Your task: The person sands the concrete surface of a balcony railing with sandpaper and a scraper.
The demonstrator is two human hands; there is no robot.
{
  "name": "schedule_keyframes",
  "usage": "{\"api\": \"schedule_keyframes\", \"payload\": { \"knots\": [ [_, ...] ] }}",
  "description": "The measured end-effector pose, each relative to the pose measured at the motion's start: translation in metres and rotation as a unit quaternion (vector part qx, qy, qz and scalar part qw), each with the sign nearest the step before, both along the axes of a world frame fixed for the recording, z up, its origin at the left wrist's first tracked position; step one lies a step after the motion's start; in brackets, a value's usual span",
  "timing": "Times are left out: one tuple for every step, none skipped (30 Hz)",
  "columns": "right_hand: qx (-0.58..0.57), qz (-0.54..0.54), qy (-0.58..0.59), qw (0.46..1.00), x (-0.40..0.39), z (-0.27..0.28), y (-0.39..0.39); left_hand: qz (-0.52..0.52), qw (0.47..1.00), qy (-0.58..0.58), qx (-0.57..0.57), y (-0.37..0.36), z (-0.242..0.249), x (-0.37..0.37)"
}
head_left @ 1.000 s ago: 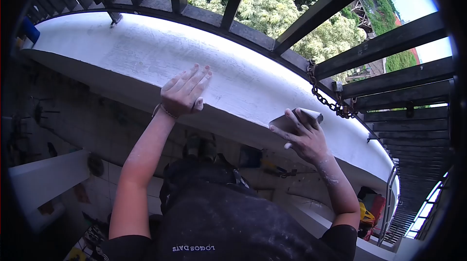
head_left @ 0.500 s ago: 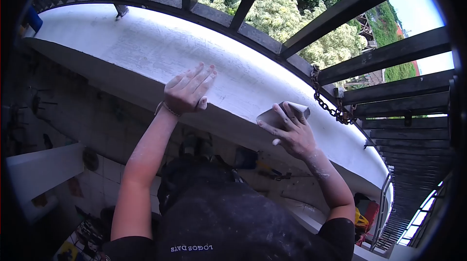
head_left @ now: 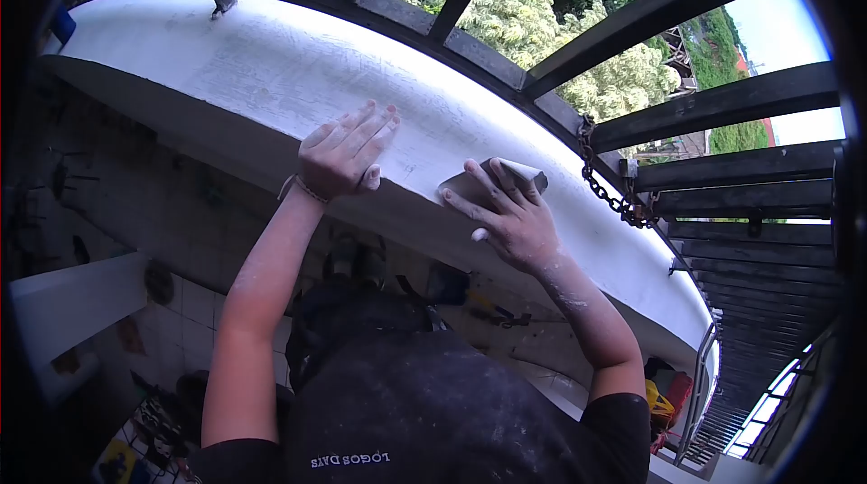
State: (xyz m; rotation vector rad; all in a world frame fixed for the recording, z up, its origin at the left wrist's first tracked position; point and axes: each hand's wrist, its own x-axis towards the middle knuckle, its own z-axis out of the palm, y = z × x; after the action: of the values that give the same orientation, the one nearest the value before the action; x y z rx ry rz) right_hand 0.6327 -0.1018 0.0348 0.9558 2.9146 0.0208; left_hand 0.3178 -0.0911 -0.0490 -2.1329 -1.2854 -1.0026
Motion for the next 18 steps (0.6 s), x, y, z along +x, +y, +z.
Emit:
{"api": "schedule_keyframes", "payload": {
  "knots": [
    [-0.005,-0.012,0.003,1.000,0.017,0.005,-0.003,0.002,1.000,0.001,0.003,0.001,-0.001,0.000],
    [0.016,-0.023,-0.050,0.998,0.035,0.007,-0.009,0.005,1.000,0.002,0.005,0.002,-0.002,-0.001],
    [0.024,-0.030,-0.065,0.997,0.053,0.006,-0.018,0.008,1.000,-0.002,0.007,0.002,-0.003,-0.001],
    [0.027,-0.038,-0.067,0.997,0.064,0.004,-0.028,0.012,1.000,-0.005,0.009,0.002,-0.003,0.001],
    [0.029,-0.047,-0.068,0.996,0.071,0.001,-0.033,0.016,1.000,-0.008,0.010,0.001,-0.003,0.001],
    [0.023,-0.059,-0.061,0.996,0.070,-0.003,-0.036,0.018,1.000,-0.008,0.007,-0.001,-0.004,0.001],
    [0.027,-0.048,-0.079,0.995,0.065,-0.004,-0.035,0.017,1.000,-0.007,0.004,-0.001,-0.003,0.002],
    [0.036,-0.038,-0.096,0.994,0.054,-0.004,-0.028,0.016,1.000,-0.005,0.006,0.000,-0.002,0.002],
    [0.046,-0.028,-0.111,0.992,0.040,-0.006,-0.021,0.016,1.000,-0.010,0.006,0.000,-0.002,0.003],
    [0.070,-0.012,-0.107,0.992,0.020,-0.011,-0.015,0.017,1.000,-0.014,0.008,0.000,-0.002,0.004],
    [0.036,-0.009,-0.075,0.996,-0.006,-0.014,-0.008,0.019,1.000,-0.018,0.010,0.000,-0.002,0.004],
    [0.003,-0.004,0.006,1.000,-0.034,-0.018,-0.004,0.014,1.000,-0.014,0.008,0.001,-0.001,0.003],
    [0.015,0.001,-0.015,1.000,-0.059,-0.017,-0.003,0.009,1.000,-0.011,0.004,0.001,-0.001,0.002],
    [0.035,-0.006,0.022,0.999,-0.070,-0.021,-0.007,0.007,1.000,-0.008,0.001,0.000,0.000,0.001],
    [0.057,-0.013,0.061,0.996,-0.076,-0.023,-0.006,0.009,1.000,-0.007,0.003,0.001,0.001,-0.001],
    [0.063,-0.021,0.061,0.996,-0.074,-0.022,-0.007,0.009,1.000,-0.006,0.003,0.000,0.001,-0.001],
    [0.065,-0.032,0.057,0.996,-0.064,-0.019,-0.012,0.005,1.000,-0.007,0.000,-0.001,0.000,0.000],
    [0.067,-0.043,0.052,0.995,-0.050,-0.015,-0.016,0.003,1.000,-0.006,0.002,0.000,0.000,0.000]
  ]
}}
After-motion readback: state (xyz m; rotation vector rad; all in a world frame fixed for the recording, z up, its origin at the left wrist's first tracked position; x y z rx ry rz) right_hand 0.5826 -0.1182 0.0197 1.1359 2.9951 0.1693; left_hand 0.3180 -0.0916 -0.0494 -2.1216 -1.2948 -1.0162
